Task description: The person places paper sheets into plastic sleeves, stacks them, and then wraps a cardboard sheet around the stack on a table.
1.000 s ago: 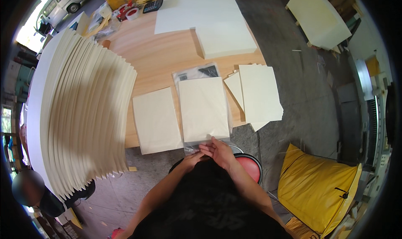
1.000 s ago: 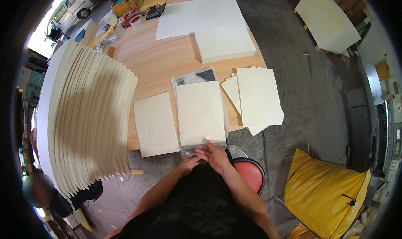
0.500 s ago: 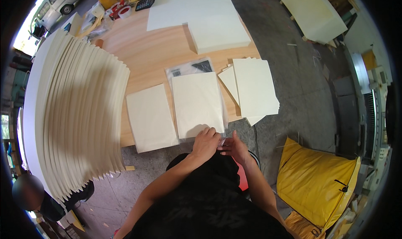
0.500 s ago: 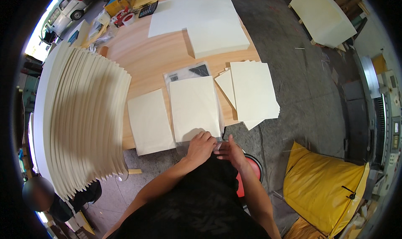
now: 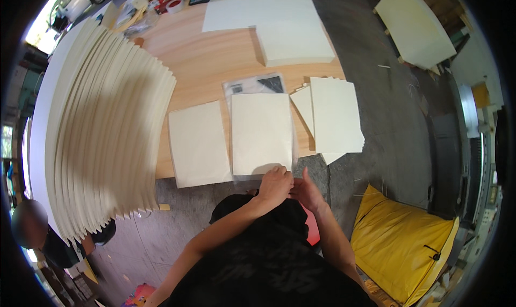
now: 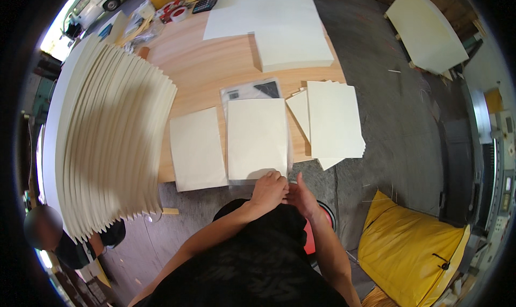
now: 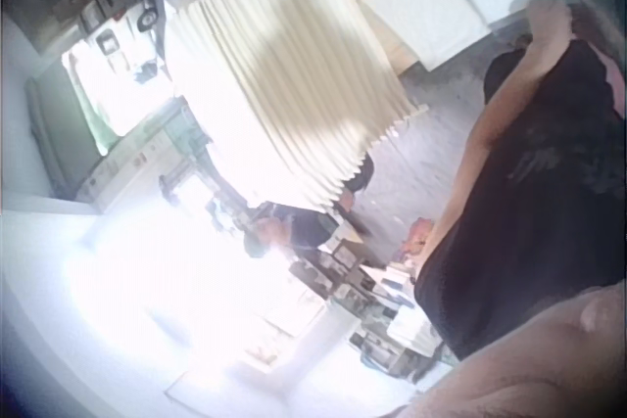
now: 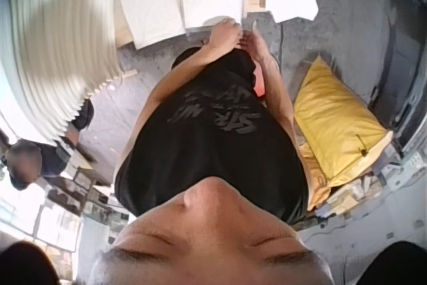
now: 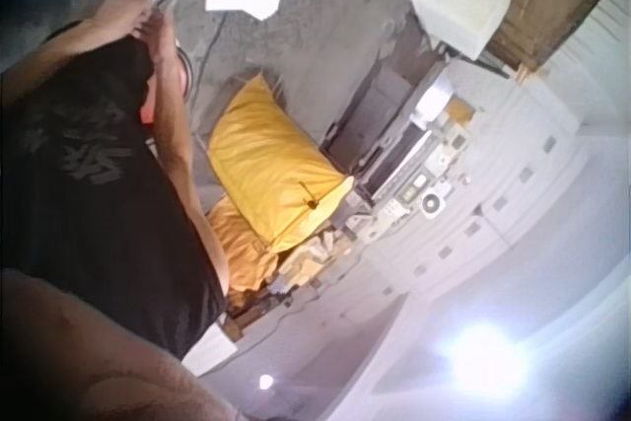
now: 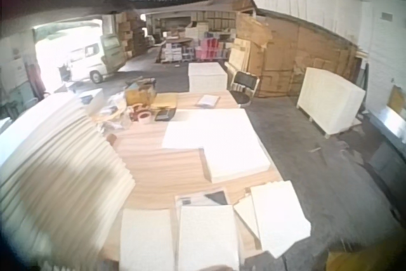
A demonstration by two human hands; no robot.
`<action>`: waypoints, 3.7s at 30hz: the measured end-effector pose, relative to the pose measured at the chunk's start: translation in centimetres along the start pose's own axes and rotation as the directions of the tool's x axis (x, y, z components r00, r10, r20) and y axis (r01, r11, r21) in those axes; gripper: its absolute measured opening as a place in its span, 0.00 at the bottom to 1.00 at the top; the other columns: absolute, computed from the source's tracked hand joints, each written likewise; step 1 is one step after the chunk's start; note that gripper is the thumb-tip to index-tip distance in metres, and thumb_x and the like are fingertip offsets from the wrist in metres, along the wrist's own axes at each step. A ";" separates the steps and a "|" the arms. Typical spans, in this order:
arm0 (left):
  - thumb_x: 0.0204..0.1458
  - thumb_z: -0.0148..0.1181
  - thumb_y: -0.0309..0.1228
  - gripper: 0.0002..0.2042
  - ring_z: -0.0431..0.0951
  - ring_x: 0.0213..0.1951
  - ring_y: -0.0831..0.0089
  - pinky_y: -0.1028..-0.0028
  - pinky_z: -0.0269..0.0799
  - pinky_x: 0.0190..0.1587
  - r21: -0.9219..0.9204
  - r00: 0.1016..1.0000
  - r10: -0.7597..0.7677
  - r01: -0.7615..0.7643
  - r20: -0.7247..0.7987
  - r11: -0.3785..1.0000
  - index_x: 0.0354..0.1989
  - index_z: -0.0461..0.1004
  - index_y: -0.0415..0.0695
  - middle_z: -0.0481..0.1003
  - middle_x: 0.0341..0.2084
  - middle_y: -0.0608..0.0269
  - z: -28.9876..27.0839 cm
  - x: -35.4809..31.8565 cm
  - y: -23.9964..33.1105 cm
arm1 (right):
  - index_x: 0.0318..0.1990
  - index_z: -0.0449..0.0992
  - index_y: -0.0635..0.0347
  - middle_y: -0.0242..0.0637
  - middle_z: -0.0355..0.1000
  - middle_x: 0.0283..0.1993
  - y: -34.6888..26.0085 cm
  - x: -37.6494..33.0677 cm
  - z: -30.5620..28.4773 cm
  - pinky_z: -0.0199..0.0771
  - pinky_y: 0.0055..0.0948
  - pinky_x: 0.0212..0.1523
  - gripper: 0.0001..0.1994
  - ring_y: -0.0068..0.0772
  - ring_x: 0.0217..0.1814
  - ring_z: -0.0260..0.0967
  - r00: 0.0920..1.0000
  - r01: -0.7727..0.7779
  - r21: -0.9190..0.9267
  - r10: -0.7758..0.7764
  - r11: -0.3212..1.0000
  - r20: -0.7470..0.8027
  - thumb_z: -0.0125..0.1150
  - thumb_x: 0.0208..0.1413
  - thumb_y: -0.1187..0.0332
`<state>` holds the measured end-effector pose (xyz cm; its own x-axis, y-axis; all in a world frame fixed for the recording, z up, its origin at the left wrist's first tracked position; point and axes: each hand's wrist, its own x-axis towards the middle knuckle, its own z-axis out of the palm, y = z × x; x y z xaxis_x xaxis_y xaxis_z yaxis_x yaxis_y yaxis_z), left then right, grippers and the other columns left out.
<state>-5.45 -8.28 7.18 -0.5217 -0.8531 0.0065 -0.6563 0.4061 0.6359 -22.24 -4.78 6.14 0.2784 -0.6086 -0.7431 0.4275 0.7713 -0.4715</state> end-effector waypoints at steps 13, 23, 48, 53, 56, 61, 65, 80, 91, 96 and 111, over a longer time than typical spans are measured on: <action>0.49 0.70 0.40 0.10 0.79 0.35 0.63 0.64 0.74 0.39 -0.339 0.649 -0.622 0.760 0.438 0.554 0.31 0.81 0.46 0.79 0.30 0.59 -7.9 -20.7 -10.8 | 0.32 0.80 0.64 0.33 0.77 0.29 0.2 2.1 1.6 0.72 0.24 0.29 0.22 0.23 0.28 0.73 0.951 0.159 -0.188 -0.201 0.969 -0.236 0.60 0.65 0.51; 0.47 0.61 0.24 0.12 0.75 0.42 0.59 0.59 0.69 0.45 0.229 0.836 -0.384 0.493 -0.392 0.839 0.41 0.81 0.49 0.76 0.37 0.60 -7.9 -26.0 -11.4 | 0.57 0.75 0.51 0.48 0.73 0.44 0.1 -1.5 -0.7 0.74 0.43 0.37 0.23 0.48 0.38 0.73 0.514 0.204 -0.933 -0.779 -0.297 0.361 0.68 0.52 0.70; 0.59 0.64 0.31 0.10 0.76 0.38 0.69 0.70 0.75 0.42 -0.904 0.551 -0.721 0.192 0.421 -0.382 0.41 0.70 0.40 0.75 0.34 0.61 -0.8 -12.7 -6.9 | 0.31 0.69 0.58 0.31 0.71 0.29 3.9 0.7 -0.7 0.65 0.20 0.25 0.11 0.18 0.25 0.67 0.774 0.388 -0.391 -0.525 0.835 -0.353 0.68 0.59 0.69; 0.60 0.61 0.29 0.19 0.76 0.45 0.70 0.71 0.73 0.46 -0.899 0.897 -0.372 0.350 0.241 0.262 0.59 0.67 0.42 0.75 0.45 0.59 4.4 -12.1 -5.9 | 0.33 0.73 0.57 0.24 0.69 0.25 2.9 0.4 3.3 0.59 0.18 0.23 0.09 0.15 0.24 0.63 0.858 0.369 -0.186 -0.411 0.911 -0.309 0.67 0.60 0.65; 0.62 0.60 0.41 0.25 0.73 0.51 0.70 0.66 0.70 0.52 -0.755 0.716 -0.352 0.371 0.603 -0.540 0.65 0.65 0.46 0.74 0.53 0.64 6.3 -7.0 -2.1 | 0.33 0.75 0.55 0.23 0.71 0.26 3.9 1.0 2.9 0.56 0.18 0.22 0.08 0.13 0.24 0.62 0.896 0.311 -0.242 -0.368 0.919 -0.247 0.66 0.61 0.64; 0.61 0.58 0.53 0.27 0.73 0.51 0.71 0.64 0.68 0.52 -0.853 0.466 -0.716 0.252 0.520 -0.456 0.61 0.67 0.48 0.74 0.52 0.67 2.6 -7.9 -3.4 | 0.33 0.77 0.52 0.20 0.71 0.26 3.1 0.5 1.0 0.54 0.18 0.22 0.10 0.10 0.24 0.60 0.939 0.240 -0.254 -0.291 0.937 -0.184 0.63 0.64 0.59; 0.64 0.53 0.51 0.21 0.75 0.36 0.77 0.69 0.70 0.40 -0.890 0.450 -0.776 0.109 0.441 -0.442 0.50 0.74 0.46 0.78 0.34 0.69 2.1 -11.7 -8.3 | 0.35 0.77 0.52 0.19 0.70 0.27 3.0 0.6 -0.9 0.56 0.18 0.23 0.12 0.10 0.25 0.60 0.931 0.260 -0.199 -0.300 0.945 -0.206 0.58 0.67 0.57; 0.65 0.53 0.34 0.13 0.70 0.28 0.79 0.74 0.68 0.31 -0.706 0.608 -0.767 0.452 -0.203 0.546 0.53 0.72 0.41 0.73 0.27 0.66 -13.0 -16.9 -10.6 | 0.45 0.78 0.65 0.32 0.72 0.27 -0.8 3.5 13.3 0.71 0.26 0.29 0.15 0.18 0.28 0.69 0.921 0.387 -0.662 -0.297 0.642 0.250 0.62 0.64 0.60; 0.61 0.60 0.36 0.20 0.75 0.31 0.70 0.68 0.72 0.36 -0.269 0.433 -0.750 0.746 -0.500 0.609 0.58 0.70 0.40 0.76 0.28 0.59 -13.8 -18.4 -16.0 | 0.42 0.75 0.64 0.40 0.78 0.31 -0.8 2.6 12.5 0.76 0.28 0.29 0.10 0.30 0.28 0.78 0.918 0.365 -0.615 -0.382 0.699 0.110 0.59 0.63 0.65; 0.59 0.62 0.29 0.20 0.71 0.25 0.78 0.75 0.70 0.30 -0.225 0.533 -0.496 0.492 -0.686 0.841 0.59 0.70 0.42 0.69 0.21 0.65 -15.2 -14.0 -11.8 | 0.42 0.73 0.63 0.40 0.76 0.40 -4.4 -2.9 1.3 0.80 0.35 0.44 0.08 0.33 0.42 0.77 0.754 0.557 -0.014 -0.512 0.831 -0.412 0.56 0.63 0.67; 0.50 0.62 0.29 0.10 0.74 0.51 0.61 0.61 0.72 0.49 0.031 0.994 0.049 -0.047 -0.097 0.998 0.42 0.79 0.47 0.74 0.45 0.60 -7.8 3.2 -2.8 | 0.41 0.65 0.69 0.47 0.70 0.40 -11.0 -0.1 0.7 0.82 0.32 0.34 0.20 0.40 0.37 0.73 0.744 0.643 0.580 -0.229 0.501 -0.627 0.65 0.60 0.59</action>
<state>-1.05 -14.73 11.46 -0.4981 -0.8597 0.1128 -0.6479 0.4555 0.6105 -26.37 -13.37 11.69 -0.4305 -0.5129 -0.7427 0.8915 -0.1130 -0.4387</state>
